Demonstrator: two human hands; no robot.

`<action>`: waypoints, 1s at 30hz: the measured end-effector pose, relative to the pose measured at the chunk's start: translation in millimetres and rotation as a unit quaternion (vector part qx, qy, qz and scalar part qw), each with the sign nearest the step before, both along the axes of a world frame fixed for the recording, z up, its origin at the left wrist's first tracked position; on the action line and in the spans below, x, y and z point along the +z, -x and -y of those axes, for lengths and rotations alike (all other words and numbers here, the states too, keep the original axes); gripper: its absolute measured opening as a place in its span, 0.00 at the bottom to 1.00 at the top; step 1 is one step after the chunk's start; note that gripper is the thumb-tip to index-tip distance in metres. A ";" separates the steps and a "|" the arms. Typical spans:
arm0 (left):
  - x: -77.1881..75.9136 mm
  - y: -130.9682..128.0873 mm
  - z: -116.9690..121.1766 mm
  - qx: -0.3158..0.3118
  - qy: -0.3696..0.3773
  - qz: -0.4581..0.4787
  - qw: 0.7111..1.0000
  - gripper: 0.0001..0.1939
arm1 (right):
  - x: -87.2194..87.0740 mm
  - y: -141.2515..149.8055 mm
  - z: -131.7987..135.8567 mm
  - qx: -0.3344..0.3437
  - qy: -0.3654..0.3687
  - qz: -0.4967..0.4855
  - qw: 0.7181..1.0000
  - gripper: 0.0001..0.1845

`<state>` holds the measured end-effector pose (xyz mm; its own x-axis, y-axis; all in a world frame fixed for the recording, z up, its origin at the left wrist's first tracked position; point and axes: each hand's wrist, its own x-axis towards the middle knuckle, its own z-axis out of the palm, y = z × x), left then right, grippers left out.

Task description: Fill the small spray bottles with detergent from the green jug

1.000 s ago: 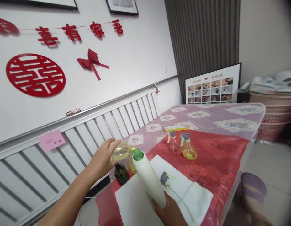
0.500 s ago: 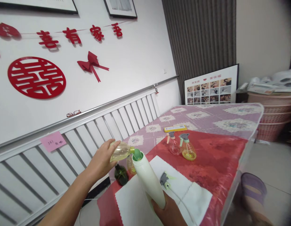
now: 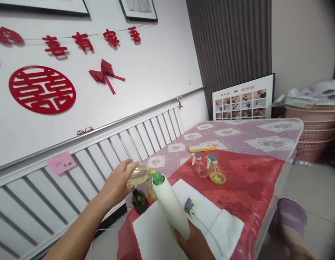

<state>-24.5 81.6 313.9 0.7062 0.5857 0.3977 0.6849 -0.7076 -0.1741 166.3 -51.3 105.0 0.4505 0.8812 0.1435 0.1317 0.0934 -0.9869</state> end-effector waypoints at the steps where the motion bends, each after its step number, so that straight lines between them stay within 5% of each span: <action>1: 0.5 -0.4 0.7 0.001 0.002 -0.002 1.000 0.38 | -0.5 -0.1 -0.2 -0.003 0.000 0.001 1.000 0.22; 30: 1.2 -0.5 0.3 0.015 0.007 -0.012 1.000 0.39 | -7.9 -8.8 -2.8 0.053 0.024 0.018 0.998 0.25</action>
<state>-23.9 81.3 315.1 0.6974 0.6127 0.3719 0.7017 -0.6892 -0.1805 175.0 -48.5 97.1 0.3502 0.9295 0.1154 0.1592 0.0623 -0.9853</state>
